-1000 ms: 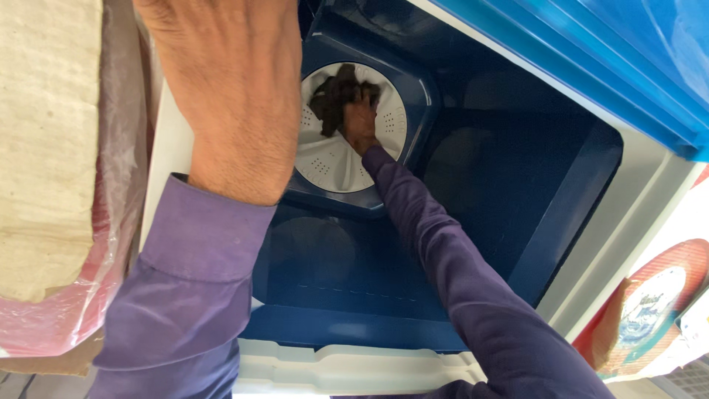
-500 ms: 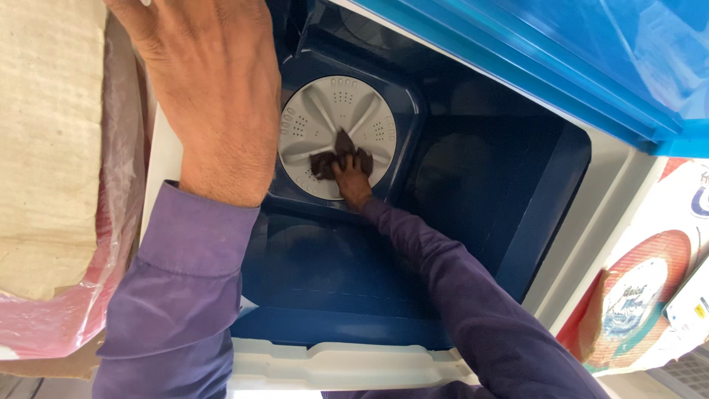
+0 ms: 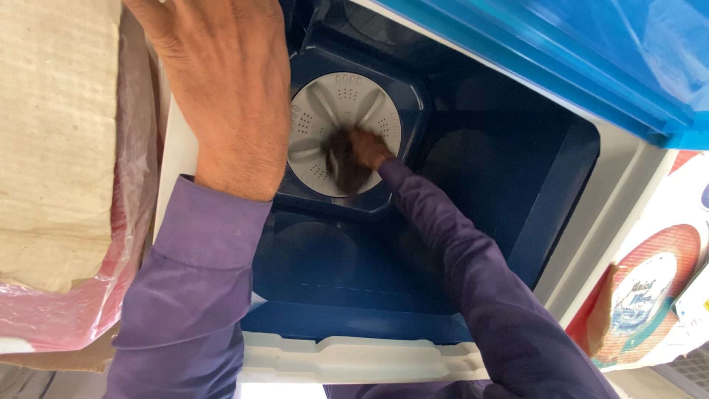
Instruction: The person wipes the interior of a blue top-loading washing machine with a dark cloth. They clean the lid, the inner walls, and the central agitator, moving the cloth around the various surfaces of the appliance.
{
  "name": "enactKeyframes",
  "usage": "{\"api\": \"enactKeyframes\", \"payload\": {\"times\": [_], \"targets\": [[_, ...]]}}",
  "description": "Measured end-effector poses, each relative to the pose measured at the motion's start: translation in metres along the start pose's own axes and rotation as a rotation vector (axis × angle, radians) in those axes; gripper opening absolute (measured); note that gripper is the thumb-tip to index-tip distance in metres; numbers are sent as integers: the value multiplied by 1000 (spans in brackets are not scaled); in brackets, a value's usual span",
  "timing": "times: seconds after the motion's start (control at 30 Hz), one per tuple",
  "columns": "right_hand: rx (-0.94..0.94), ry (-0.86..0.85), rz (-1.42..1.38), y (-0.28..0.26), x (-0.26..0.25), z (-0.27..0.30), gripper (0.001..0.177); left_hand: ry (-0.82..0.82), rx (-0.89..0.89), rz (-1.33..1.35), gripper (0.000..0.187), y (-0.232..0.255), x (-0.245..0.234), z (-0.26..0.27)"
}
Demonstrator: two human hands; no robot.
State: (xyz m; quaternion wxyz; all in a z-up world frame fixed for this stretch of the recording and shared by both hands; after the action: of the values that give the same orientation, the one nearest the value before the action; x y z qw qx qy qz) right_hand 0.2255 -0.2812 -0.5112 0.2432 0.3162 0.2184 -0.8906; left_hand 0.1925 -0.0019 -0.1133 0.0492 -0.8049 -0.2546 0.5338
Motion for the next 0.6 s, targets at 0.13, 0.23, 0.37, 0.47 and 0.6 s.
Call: {"api": "enactKeyframes", "payload": {"times": [0.13,0.23,0.37,0.47,0.6], "targets": [[153,411,81,-9,-49,6,61,-166,-14,-98,18,16,-18,-1],[22,566,225,-26,-64,23,71,-291,4,-199,35,37,-54,5],[-205,630,16,-18,-34,48,76,-499,126,-283,65,59,-91,18],[-63,499,-111,16,-6,56,75,-615,514,-363,104,72,-66,17],[118,464,-108,68,1,60,73,-718,650,-243,107,76,-59,23]]}}
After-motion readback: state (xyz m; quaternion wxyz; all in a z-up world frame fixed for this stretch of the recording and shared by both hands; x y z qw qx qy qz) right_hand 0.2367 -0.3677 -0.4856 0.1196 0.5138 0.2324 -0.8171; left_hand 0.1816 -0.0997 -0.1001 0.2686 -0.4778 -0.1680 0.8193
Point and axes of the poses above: each hand's wrist, its own z-axis away from the middle knuckle, its own x-axis out of the palm, y = z × x, the point moved 4 cm from there along -z, towards the middle knuckle, and after that the axes turned 1 degree about y, right-handed, at the moved point
